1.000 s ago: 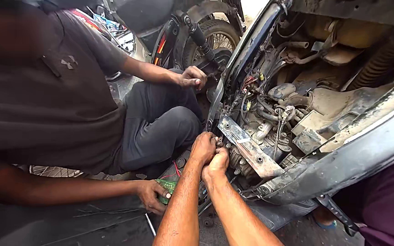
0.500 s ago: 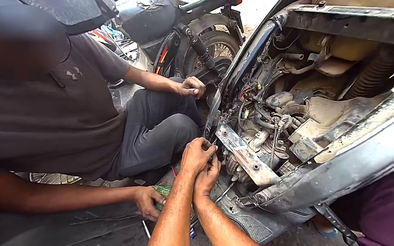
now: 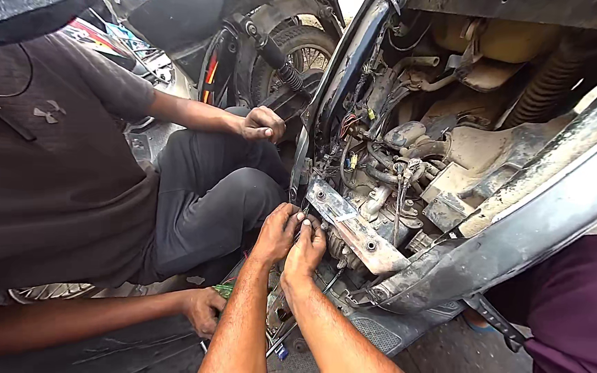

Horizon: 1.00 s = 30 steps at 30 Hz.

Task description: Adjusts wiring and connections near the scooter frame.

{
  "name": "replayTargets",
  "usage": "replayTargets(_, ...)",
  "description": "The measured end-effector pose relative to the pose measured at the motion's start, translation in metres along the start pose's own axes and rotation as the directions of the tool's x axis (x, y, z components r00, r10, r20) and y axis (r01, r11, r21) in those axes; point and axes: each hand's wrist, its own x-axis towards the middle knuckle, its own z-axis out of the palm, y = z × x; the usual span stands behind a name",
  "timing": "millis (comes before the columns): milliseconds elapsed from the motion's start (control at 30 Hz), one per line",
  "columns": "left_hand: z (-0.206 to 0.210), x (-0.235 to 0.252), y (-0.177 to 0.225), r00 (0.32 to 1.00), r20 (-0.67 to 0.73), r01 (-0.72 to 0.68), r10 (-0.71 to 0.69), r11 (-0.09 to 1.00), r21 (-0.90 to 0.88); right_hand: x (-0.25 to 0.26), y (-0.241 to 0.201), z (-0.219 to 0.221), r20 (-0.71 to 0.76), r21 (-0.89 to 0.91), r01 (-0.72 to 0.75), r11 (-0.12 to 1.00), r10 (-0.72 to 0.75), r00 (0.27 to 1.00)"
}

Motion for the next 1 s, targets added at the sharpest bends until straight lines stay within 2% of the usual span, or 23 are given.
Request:
replayTargets(167,-0.001,-0.001,0.000,0.997,0.024,0.075,-0.072,0.981,-0.176,0.008,-0.003,-0.002,0.001,0.092,-0.020,0.996,0.020,1.000)
replayTargets(400,-0.003,0.000,-0.005,0.998,0.005,0.059,-0.059,0.993,-0.099,0.011,-0.007,-0.001,0.046,0.064,-0.107,0.992,0.105,0.993)
replayTargets(500,-0.005,0.002,-0.004,0.999,0.010,0.035,-0.035,0.999,-0.016,0.008,-0.008,-0.001,0.078,-0.015,-0.041,0.999,0.042,0.996)
replayTargets(600,-0.007,0.004,-0.002,1.000,-0.013,-0.002,0.003,0.996,0.088,0.009,-0.003,0.004,0.009,-0.135,0.032,0.990,-0.031,0.999)
replayTargets(667,-0.007,0.002,-0.003,1.000,-0.014,-0.009,0.010,0.997,0.078,0.009,0.001,0.007,-0.043,-0.202,0.062,0.977,-0.072,0.996)
replayTargets(833,-0.004,0.001,-0.006,0.999,-0.014,0.047,-0.049,0.994,-0.095,0.017,0.010,0.006,-0.036,-0.179,0.128,0.976,-0.136,0.990)
replayTargets(1000,-0.003,0.000,-0.007,0.998,-0.033,0.042,-0.044,0.997,-0.068,0.019,0.012,-0.003,0.064,-0.117,0.100,0.988,-0.093,0.994)
